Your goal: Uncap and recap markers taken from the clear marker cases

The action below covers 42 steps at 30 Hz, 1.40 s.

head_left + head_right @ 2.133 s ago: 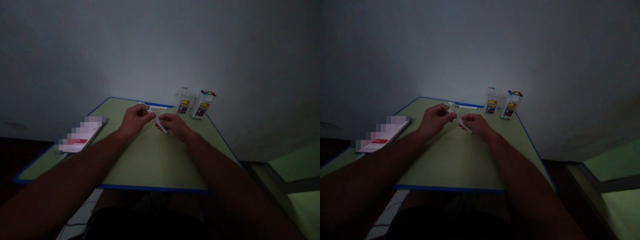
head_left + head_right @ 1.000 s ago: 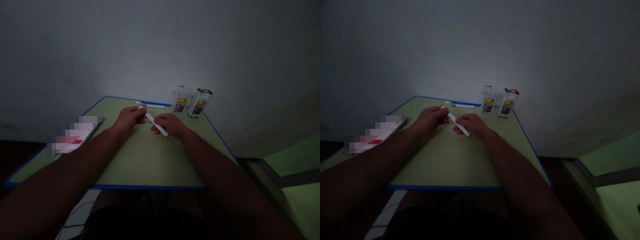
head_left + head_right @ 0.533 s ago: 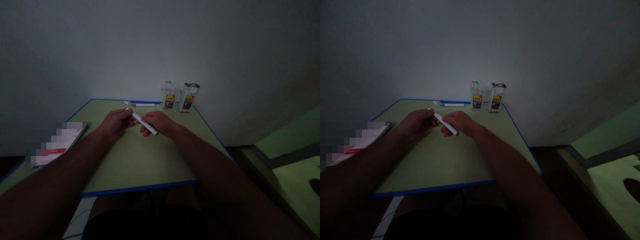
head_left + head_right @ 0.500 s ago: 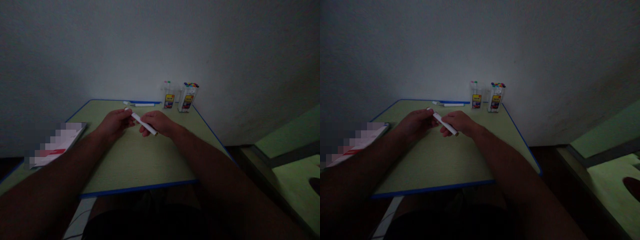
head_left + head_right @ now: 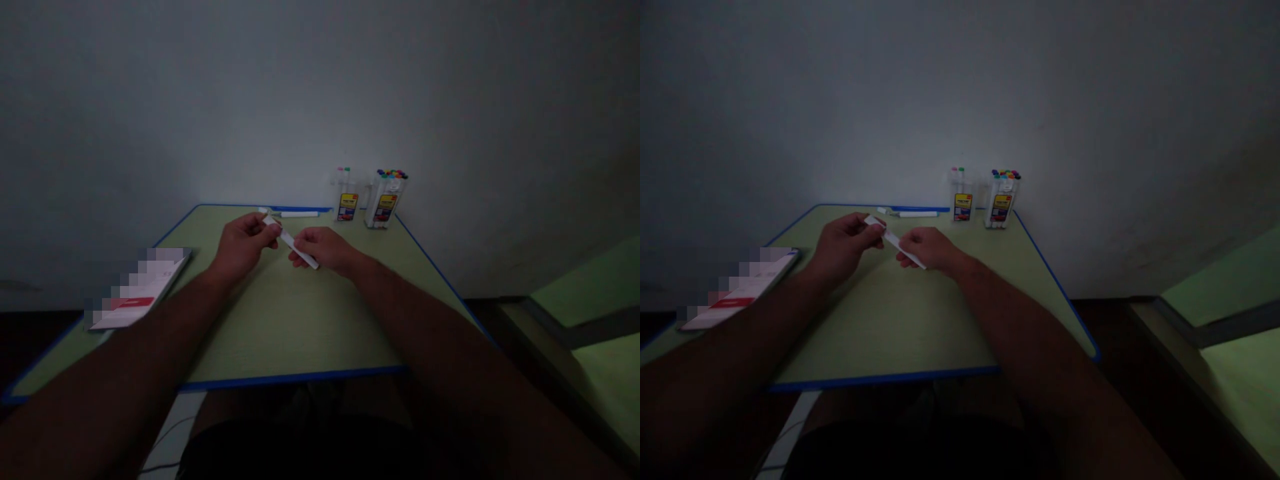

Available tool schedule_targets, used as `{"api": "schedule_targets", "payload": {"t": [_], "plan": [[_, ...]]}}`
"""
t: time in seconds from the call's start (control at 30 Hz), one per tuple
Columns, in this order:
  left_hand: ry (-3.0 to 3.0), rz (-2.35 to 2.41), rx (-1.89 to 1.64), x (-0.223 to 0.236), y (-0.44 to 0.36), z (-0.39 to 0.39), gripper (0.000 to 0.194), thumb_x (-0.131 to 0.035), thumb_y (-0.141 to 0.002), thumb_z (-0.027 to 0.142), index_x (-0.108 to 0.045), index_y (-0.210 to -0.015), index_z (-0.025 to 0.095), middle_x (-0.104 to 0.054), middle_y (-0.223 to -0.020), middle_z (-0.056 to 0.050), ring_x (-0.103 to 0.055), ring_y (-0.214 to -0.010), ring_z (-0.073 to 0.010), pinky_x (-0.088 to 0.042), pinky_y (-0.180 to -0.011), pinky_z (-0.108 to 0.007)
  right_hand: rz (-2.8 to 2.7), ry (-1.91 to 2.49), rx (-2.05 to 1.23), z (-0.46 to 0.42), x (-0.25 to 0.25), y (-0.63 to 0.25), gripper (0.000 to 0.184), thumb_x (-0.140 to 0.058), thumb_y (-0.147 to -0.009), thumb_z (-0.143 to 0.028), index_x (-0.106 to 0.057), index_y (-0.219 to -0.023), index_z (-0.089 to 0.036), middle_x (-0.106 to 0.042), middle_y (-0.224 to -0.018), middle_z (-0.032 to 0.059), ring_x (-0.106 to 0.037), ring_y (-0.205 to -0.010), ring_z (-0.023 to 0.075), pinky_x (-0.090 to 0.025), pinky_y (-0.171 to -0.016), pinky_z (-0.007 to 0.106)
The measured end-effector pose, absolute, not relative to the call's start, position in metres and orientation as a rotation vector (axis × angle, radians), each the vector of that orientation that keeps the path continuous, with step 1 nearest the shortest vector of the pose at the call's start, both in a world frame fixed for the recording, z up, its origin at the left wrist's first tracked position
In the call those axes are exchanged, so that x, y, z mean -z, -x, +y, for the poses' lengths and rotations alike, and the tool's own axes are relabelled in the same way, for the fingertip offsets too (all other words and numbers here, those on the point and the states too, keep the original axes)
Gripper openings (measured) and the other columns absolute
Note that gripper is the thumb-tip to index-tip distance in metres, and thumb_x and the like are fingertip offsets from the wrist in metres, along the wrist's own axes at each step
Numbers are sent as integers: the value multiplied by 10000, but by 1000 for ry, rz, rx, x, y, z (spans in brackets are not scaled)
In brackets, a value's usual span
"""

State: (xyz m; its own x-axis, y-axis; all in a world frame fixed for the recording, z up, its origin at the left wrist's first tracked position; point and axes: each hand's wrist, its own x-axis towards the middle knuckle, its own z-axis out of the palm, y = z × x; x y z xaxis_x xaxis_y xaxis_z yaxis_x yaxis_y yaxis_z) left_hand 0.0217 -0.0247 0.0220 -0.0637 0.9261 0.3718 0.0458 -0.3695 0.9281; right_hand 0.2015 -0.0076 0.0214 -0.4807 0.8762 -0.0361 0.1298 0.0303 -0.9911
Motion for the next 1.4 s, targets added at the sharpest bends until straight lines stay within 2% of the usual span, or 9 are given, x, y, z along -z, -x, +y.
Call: {"api": "schedule_targets", "payload": {"t": [0.33,0.57,0.67,0.83,1.27,1.4], "plan": [[-1506,1080,-1543,-33,-29,-36,106,-764,-704,206,-679,-746,159,-646,-649,-8,-616,-589,-127,-523,-616,-268,-1673,967,-1436,-6,-19,-203,122,-568,-917,-127,-596,-800,-151,-722,-730,29,-681,-658,105,-504,-630,207],[-1287,1034,-1637,-26,-23,-24,194,-771,-717,293,-658,-775,146,-652,-676,-1,-616,-593,-109,-537,-642,-260,-1682,1043,-1386,-3,-16,-203,145,-601,-925,-196,-641,-798,-138,-726,-750,49,-675,-637,106,-520,-606,212],[-1056,1049,-1653,-25,-13,-17,154,-731,-753,257,-635,-738,137,-630,-670,-2,-582,-561,-84,-527,-617,-238,-1672,1057,-1381,-1,-16,-203,176,-609,-932,-237,-678,-814,-126,-734,-767,65,-656,-609,93,-528,-601,210],[-834,1066,-1610,-26,-1,-11,77,-663,-799,197,-638,-741,154,-617,-685,-9,-570,-562,-83,-519,-582,-214,-1563,1025,-1508,-4,-22,-203,312,-496,-993,-253,-674,-780,-113,-725,-707,70,-620,-546,95,-541,-574,236],[-848,1083,-1619,-22,0,-10,79,-684,-780,187,-611,-754,172,-606,-683,-9,-565,-541,-84,-529,-571,-219,-1544,962,-1550,-5,-24,-204,302,-560,-961,-324,-663,-758,-124,-686,-616,33,-557,-460,78,-483,-487,208],[-853,1076,-1620,-25,-2,-12,100,-687,-785,179,-592,-813,179,-608,-680,9,-575,-550,-82,-534,-586,-229,-1581,931,-1525,-4,-23,-205,296,-599,-924,-321,-656,-709,-125,-685,-621,35,-553,-455,72,-471,-481,201]]}}
